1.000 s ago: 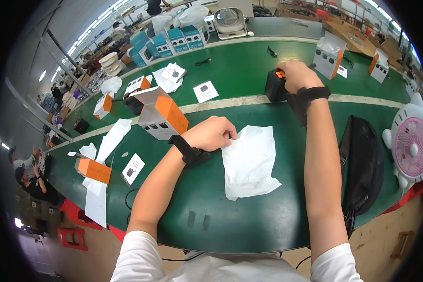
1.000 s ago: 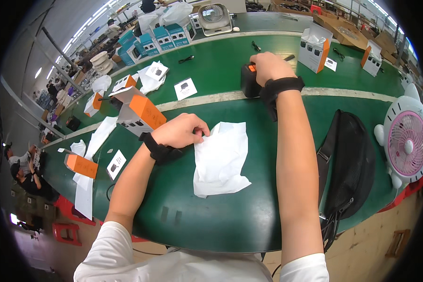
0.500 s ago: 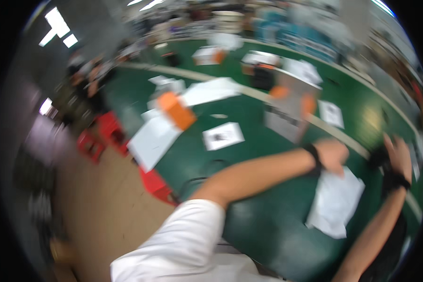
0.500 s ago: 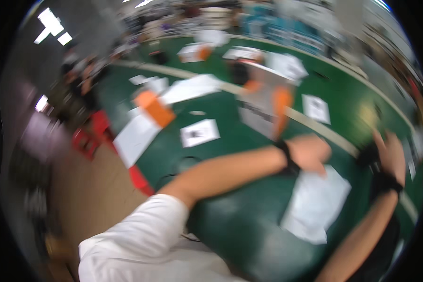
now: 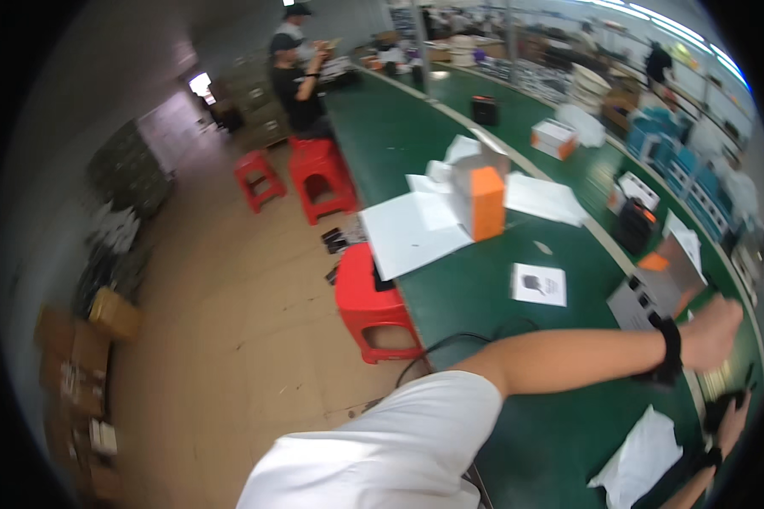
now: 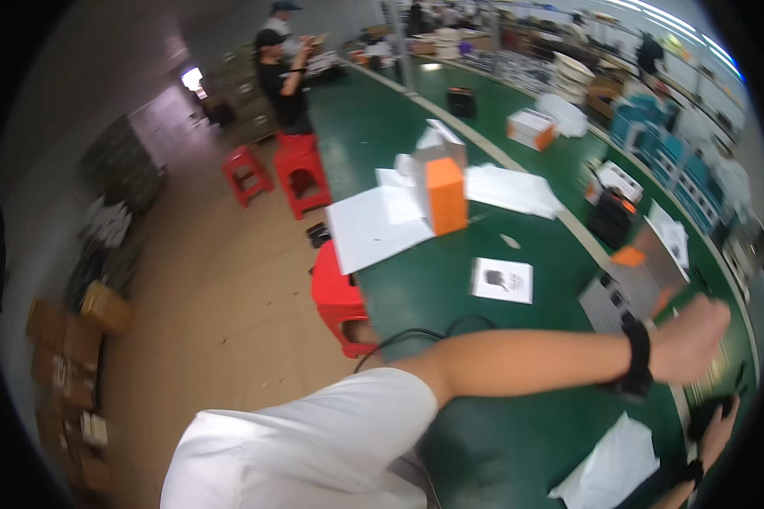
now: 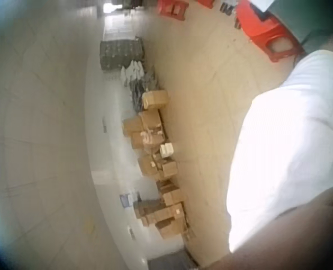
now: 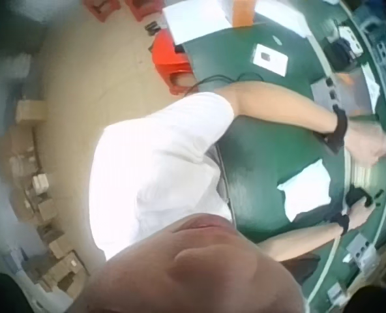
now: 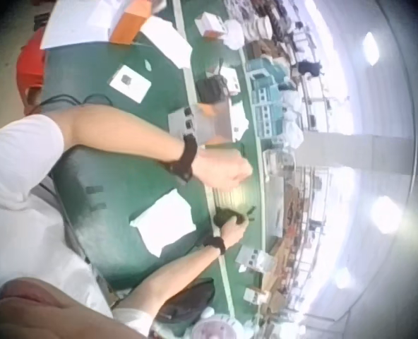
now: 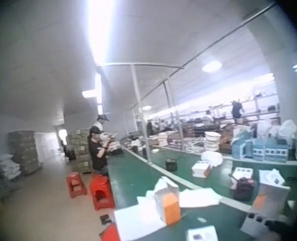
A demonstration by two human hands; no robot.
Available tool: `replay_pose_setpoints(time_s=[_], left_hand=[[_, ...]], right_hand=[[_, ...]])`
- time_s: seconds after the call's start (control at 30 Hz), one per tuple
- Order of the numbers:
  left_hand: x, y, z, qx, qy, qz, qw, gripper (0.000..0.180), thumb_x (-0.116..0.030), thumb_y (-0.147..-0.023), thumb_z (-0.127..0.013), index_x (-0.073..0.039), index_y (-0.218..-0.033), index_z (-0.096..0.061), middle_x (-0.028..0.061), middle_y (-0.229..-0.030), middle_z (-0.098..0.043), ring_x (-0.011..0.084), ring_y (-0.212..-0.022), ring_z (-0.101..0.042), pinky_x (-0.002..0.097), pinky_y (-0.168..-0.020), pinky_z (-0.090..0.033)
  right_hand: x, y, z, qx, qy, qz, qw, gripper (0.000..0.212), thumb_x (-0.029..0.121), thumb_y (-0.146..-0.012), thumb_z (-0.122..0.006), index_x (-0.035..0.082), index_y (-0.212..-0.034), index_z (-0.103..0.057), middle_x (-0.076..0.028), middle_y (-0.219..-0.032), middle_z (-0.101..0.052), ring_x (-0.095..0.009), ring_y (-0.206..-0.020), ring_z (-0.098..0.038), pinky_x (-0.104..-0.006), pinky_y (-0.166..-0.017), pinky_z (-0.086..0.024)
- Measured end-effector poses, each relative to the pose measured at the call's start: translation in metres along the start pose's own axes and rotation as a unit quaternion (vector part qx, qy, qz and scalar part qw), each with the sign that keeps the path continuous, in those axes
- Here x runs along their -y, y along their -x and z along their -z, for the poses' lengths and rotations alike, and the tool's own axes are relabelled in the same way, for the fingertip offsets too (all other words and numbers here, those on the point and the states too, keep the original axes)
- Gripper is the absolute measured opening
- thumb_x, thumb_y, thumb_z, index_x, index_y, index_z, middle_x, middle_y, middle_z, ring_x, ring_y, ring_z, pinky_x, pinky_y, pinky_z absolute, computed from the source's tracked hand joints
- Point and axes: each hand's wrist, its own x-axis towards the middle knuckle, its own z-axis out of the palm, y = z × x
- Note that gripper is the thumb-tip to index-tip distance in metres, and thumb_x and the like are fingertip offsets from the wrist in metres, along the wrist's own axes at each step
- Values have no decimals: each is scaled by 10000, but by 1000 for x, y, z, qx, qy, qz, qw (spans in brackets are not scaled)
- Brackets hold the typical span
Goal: Packing small electronic devices and manuals into cardboard boxes on a manufacturing assembly line.
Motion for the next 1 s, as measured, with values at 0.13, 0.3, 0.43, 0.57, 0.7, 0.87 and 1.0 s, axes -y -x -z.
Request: replay_pose_setpoints(time_s=[0.13, 0.3, 0.43, 0.57, 0.7, 0.87, 1.0], left_hand=[[-2, -10, 38, 19, 72, 34, 997, 104, -88, -768, -561, -1, -733, -516, 131, -656, -551, 257, -627, -589, 374, -549, -460], [-2, -13, 81, 172, 28, 113, 978, 132, -62, -808, -624, 5, -719, -552, 60, -619, -592, 104, -514, -587, 247, -487, -457], [-11, -6, 55, 246, -96, 81, 961, 164, -118, -766, -671, 35, -765, -614, 110, -674, -626, 194, -601, -630, 306, -571, -495], [-13, 15, 32, 509, -114, 35, 852, 259, -183, -726, -698, 19, -887, -675, 171, -818, -658, 323, -780, -632, 364, -710, -502], [6, 57, 11, 531, -66, -14, 845, 275, -172, -721, -688, 18, -918, -669, 172, -869, -657, 325, -863, -627, 371, -739, -493], [4, 49, 7, 610, -188, 102, 764, 188, -77, -694, -647, 32, -847, -649, 214, -870, -630, 348, -849, -618, 393, -694, -481], [-10, 27, 39, 420, -111, -67, 898, 115, 0, -710, -616, 10, -822, -644, 197, -793, -627, 363, -761, -613, 393, -666, -480]], right_hand=[[23, 8, 45, 54, -598, -102, 793, 402, 183, -926, -514, 44, -1303, -494, -100, -1232, -546, -196, -1083, -557, -302, -912, -445], [166, 34, 130, -78, -576, -34, 813, 415, 287, -889, -593, 153, -1270, -498, -5, -1075, -564, -90, -838, -554, -260, -591, -416], [182, 64, 177, -155, -618, -8, 771, 328, 250, -926, -550, 57, -1192, -533, -44, -1047, -629, -140, -907, -625, -292, -703, -499], [173, 74, 199, -73, -767, 95, 630, 287, 193, -918, -559, -11, -1119, -558, -131, -1068, -643, -231, -998, -622, -390, -896, -498], [180, 74, 189, 51, -811, 139, 565, 315, 174, -929, -545, -53, -1146, -511, -215, -1175, -581, -308, -1124, -572, -473, -1002, -478], [211, 81, 180, 31, -790, 101, 604, 310, 190, -922, -554, -37, -1133, -543, -173, -1133, -617, -282, -1082, -601, -439, -928, -535], [237, 87, 166, 41, -752, 80, 653, 291, 211, -906, -563, -13, -1089, -603, -123, -1064, -661, -224, -954, -660, -403, -826, -582]])
